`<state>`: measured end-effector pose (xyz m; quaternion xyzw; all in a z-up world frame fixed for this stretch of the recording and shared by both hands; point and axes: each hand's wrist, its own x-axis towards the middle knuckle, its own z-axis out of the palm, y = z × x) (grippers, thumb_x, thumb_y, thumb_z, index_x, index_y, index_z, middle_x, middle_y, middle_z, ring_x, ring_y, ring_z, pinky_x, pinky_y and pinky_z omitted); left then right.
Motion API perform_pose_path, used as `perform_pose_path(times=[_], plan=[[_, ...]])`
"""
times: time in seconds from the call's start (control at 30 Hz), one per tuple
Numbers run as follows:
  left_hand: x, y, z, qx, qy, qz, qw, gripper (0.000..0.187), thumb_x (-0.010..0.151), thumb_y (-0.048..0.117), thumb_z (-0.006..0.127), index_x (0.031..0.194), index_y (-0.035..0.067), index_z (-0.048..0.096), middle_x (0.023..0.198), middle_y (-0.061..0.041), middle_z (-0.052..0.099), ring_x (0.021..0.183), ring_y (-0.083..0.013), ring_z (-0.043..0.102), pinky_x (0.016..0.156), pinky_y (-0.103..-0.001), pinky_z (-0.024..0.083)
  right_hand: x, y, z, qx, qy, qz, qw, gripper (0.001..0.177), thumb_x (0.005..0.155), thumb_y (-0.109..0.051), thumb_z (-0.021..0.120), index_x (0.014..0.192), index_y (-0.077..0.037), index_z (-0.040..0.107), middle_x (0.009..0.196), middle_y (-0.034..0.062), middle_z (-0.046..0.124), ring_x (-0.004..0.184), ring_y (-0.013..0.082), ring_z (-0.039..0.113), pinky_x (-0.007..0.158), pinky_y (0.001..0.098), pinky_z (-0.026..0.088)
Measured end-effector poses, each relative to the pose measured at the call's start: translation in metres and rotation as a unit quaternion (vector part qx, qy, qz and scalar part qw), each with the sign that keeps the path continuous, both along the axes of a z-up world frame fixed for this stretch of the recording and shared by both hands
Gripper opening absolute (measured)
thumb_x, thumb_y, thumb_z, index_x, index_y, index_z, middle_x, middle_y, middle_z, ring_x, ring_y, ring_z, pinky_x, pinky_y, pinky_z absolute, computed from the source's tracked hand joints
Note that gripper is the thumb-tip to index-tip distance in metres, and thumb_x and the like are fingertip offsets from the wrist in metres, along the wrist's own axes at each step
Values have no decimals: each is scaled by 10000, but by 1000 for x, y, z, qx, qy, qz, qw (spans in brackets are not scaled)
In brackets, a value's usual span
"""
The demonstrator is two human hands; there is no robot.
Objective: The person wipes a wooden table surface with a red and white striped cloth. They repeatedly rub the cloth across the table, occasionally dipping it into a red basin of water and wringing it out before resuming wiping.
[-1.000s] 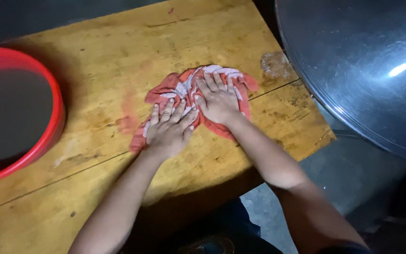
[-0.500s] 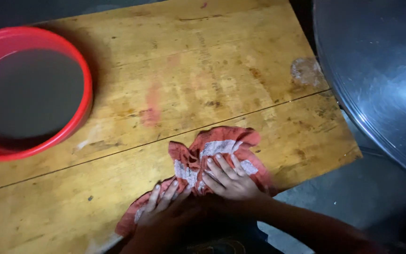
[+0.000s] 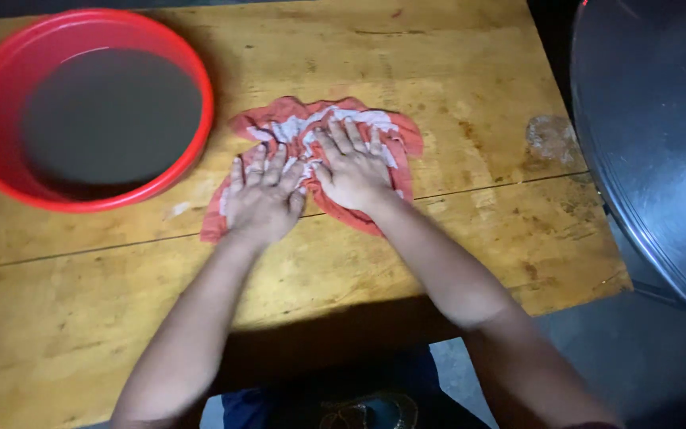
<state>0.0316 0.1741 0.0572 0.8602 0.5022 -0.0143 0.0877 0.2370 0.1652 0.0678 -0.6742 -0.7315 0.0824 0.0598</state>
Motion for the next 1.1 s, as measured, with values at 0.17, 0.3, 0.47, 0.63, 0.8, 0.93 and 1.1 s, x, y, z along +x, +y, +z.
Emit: perform_pose_path(times=[0.17,0.3,0.47,0.63,0.8,0.93,1.1], plan=[[-24,-77,53,-52,4,-18,998,574,1023,435,359,1587,330,369,1706,-91,239,1577,-386,138,1244,-641,-3,0,-46,-15,23,-5,76,997,685,1006,-492,511,1581,-134,410,1667,210,310,1549,414,249,1228,651,95],[-73,-159,45,85,-157,-79,981,563,957,376,521,1503,234,522,1595,-146,437,1512,-391,300,1214,-630,130,-23,-124,11,-1,-8,197,980,757,994,-585,420,1544,-66,406,1638,285,267,1515,493,211,1133,704,185],[-105,-218,38,68,-170,-65,981,555,812,381,694,1345,232,650,1605,-113,410,1485,-395,326,1203,-631,169,-38,-173,-10,166,-8,346,923,450,981,-361,557,1369,-138,608,1611,183,385,1505,408,305,1219,621,169],[-117,-165,23,12,-184,-105,977,487,913,385,616,1378,241,625,1618,-120,382,1500,-365,295,1219,-600,102,-65,-125,17,57,54,374,924,770,921,-639,528,1342,3,600,1538,238,472,1455,429,381,1177,687,161],[-115,-61,11,4,-35,-49,998,601,1012,458,295,1532,192,432,1654,-100,312,1537,-294,235,1253,-537,55,-97,-28,2,-11,-30,242,970,718,1002,-449,428,1549,7,339,1663,218,260,1530,374,240,1235,598,161],[-108,-32,8,63,-77,19,995,645,975,377,412,1528,46,431,1560,-181,473,1438,-384,423,1225,-537,202,-110,12,-14,59,-23,196,979,658,993,-428,421,1495,-5,463,1631,174,368,1528,338,292,1211,592,224],[-120,-91,16,112,-76,20,991,628,1003,400,411,1484,-1,462,1547,-257,462,1496,-396,361,1247,-506,210,-110,-21,-2,38,-16,258,965,646,1026,-436,390,1490,10,445,1666,213,266,1545,391,226,1203,596,240]])
